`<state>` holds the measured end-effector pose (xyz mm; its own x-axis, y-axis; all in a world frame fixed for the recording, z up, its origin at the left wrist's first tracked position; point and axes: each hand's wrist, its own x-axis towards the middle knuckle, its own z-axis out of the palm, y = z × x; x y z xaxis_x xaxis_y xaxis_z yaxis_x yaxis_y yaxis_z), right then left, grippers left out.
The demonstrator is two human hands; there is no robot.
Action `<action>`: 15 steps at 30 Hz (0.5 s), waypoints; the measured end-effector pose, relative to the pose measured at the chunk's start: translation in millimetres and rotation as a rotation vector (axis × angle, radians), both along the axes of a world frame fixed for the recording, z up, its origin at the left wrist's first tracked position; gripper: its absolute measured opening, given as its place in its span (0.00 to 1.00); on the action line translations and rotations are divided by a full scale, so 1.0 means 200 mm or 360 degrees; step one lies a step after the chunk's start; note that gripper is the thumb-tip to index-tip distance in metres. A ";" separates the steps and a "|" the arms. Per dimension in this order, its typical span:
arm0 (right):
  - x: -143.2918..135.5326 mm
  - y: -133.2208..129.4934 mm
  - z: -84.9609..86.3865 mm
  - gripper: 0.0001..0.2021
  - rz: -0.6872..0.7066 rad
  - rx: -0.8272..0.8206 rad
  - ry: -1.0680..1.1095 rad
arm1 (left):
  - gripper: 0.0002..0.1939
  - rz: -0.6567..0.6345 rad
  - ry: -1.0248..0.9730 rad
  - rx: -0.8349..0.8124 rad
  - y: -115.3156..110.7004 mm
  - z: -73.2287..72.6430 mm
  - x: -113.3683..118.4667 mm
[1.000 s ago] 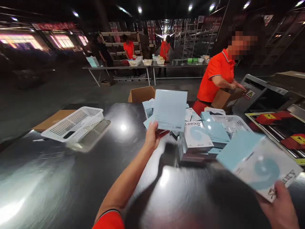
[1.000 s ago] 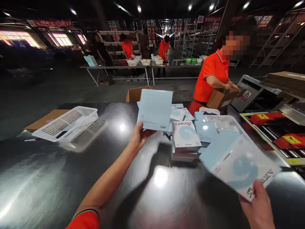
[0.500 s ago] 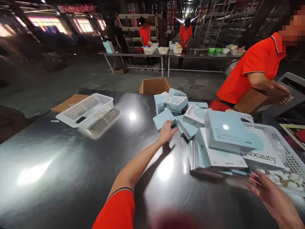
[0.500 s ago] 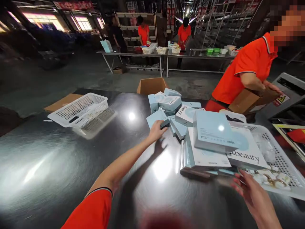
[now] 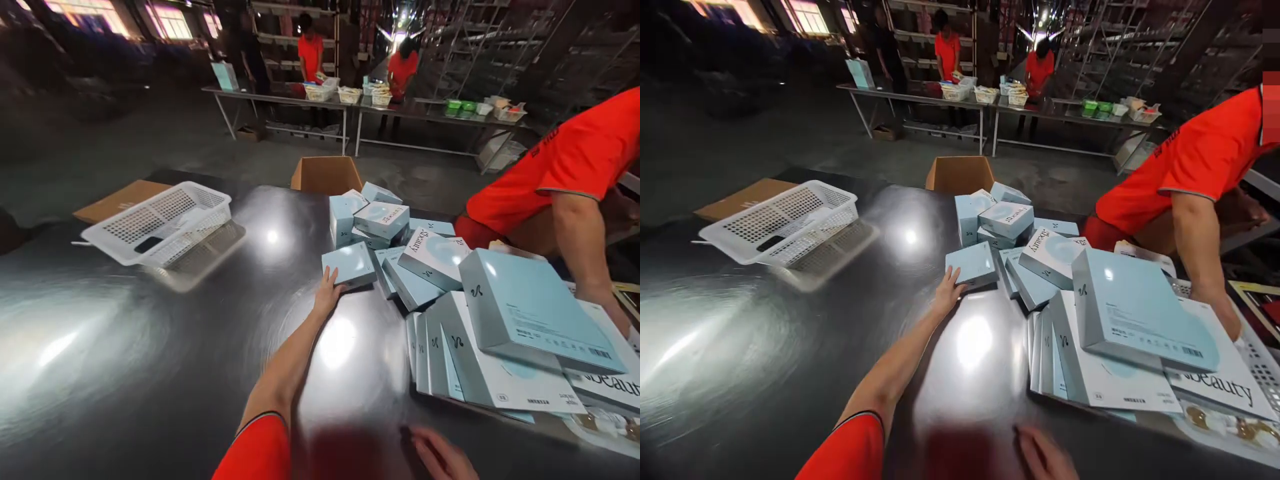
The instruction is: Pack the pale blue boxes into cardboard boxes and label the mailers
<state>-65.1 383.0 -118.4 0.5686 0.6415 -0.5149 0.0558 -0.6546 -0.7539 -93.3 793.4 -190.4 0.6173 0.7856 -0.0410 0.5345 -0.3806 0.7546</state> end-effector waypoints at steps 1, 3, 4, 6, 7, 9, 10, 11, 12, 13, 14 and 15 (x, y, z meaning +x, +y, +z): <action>-0.01 0.15 0.02 0.28 0.0013 0.0107 -0.0049 | 0.30 -0.0001 -0.0101 -0.0062 -0.04 0.00 -0.10; 0.02 0.44 0.04 0.35 -0.0136 0.0313 -0.0168 | 0.30 -0.0090 -0.0276 -0.0211 -0.12 0.00 -0.32; 0.04 0.57 0.02 0.41 -0.0232 0.0395 -0.0206 | 0.29 -0.0209 -0.0320 -0.0294 -0.15 0.00 -0.42; 0.09 0.79 -0.06 0.50 -0.0339 0.0416 -0.0219 | 0.20 -0.0500 -0.0254 -0.0432 -0.18 0.04 -0.56; 0.11 0.86 -0.11 0.53 -0.0356 0.0370 -0.0220 | 0.14 -0.0598 -0.0167 -0.0443 -0.15 0.07 -0.58; 0.14 0.94 -0.23 0.53 -0.0322 0.0233 -0.0259 | 0.13 -0.0601 0.0021 -0.0301 -0.03 0.20 -0.48; 0.14 0.95 -0.28 0.51 -0.0275 0.0172 -0.0290 | 0.16 -0.0506 0.0066 -0.0137 0.06 0.27 -0.36; 0.14 0.95 -0.32 0.47 -0.0201 0.0127 -0.0313 | 0.20 -0.0409 0.0081 0.0042 0.17 0.35 -0.21; 0.14 0.93 -0.35 0.42 -0.0120 0.0085 -0.0328 | 0.26 -0.0333 0.0087 0.0229 0.28 0.43 -0.03; 0.13 0.91 -0.37 0.37 -0.0042 0.0040 -0.0321 | 0.32 -0.0241 0.0110 0.0379 0.38 0.50 0.16; 0.12 0.88 -0.38 0.33 0.0021 -0.0006 -0.0292 | 0.38 -0.0091 0.0151 0.0464 0.47 0.56 0.34; 0.11 0.86 -0.39 0.31 0.0057 -0.0046 -0.0254 | 0.43 0.0034 0.0203 0.0501 0.55 0.61 0.50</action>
<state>-43.1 554.3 -195.4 0.6216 0.6491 -0.4385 0.1973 -0.6715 -0.7143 7.4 903.3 -69.3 0.6062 0.7847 0.1299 0.6273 -0.5720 0.5285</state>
